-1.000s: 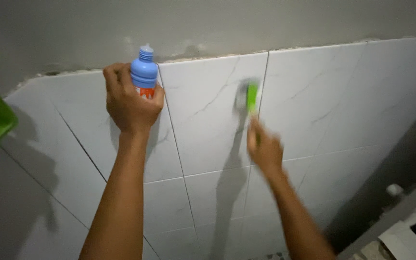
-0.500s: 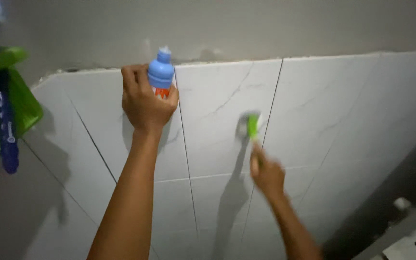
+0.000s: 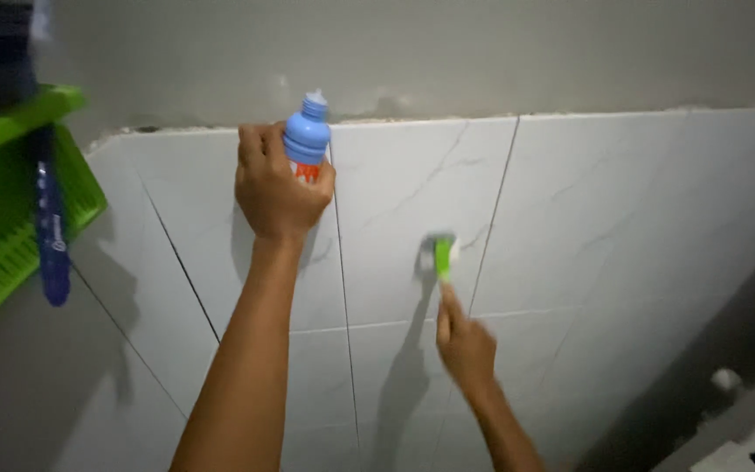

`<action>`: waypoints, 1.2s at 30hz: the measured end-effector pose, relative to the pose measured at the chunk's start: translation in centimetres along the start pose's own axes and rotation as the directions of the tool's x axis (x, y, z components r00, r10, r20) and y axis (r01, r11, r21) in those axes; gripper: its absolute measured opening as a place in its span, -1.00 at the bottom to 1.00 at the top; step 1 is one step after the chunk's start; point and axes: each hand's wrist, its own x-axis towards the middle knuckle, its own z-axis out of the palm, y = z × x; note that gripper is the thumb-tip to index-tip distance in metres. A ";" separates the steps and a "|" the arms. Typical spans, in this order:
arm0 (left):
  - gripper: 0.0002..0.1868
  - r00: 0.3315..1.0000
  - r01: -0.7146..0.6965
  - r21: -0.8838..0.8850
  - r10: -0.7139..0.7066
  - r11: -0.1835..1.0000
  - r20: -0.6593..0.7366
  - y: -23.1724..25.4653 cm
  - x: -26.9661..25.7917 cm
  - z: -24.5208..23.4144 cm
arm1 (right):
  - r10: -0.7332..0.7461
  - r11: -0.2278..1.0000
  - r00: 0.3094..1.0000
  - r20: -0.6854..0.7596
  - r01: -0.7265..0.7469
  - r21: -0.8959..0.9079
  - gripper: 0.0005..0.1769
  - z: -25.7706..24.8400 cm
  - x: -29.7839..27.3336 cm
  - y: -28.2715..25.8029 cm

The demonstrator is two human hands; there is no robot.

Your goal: Scrubbing bathroom wall tiles and grout using a brush and cleaning solution.

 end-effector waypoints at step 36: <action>-0.35 0.999 0.002 -0.053 -0.005 0.999 -0.053 0.0 -0.8 -0.4 | 0.049 0.981 0.956 0.290 -0.101 0.167 -0.34 -2.9 -3.0 -10.1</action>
